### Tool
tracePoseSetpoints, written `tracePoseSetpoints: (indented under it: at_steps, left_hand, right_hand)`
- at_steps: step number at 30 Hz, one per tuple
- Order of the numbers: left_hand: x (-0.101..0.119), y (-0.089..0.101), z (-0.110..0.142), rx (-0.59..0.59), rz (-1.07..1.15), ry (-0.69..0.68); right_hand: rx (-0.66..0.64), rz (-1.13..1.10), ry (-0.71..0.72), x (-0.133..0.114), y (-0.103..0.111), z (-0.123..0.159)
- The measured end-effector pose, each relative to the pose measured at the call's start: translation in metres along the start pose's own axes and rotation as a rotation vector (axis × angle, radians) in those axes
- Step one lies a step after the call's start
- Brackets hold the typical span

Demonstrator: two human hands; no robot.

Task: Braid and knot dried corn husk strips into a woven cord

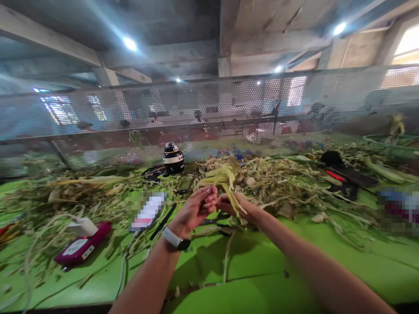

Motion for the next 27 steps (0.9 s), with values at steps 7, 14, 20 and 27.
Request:
tracePoseSetpoints:
  at_steps: [7, 14, 20, 27]
  left_hand:
    - [0.01, 0.028, -0.007, 0.101, -0.018, 0.016]
    - [0.003, 0.038, -0.013, 0.275, -0.315, -0.034]
    - [0.006, 0.031, -0.011, 0.298, -0.566, -0.12]
    - [0.022, 0.032, -0.004, 0.542, -0.99, -0.311]
  right_hand:
    - [0.002, -0.439, -0.11, -0.008, -0.007, 0.008]
    - [0.359, -0.346, 0.065, -0.024, 0.012, 0.001]
    - [0.301, -0.24, 0.088, -0.034, 0.004, 0.002]
    - [0.257, -0.08, 0.077, -0.025, 0.001, -0.001]
Point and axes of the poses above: each hand's wrist, its own z-axis away from the middle knuckle, its own y-axis out of the back of the hand, x = y × z, the point moved 8 cm from there along -z, towards the middle knuckle, and after that the axes turned 9 degrees about y, right-handed, at the moved point
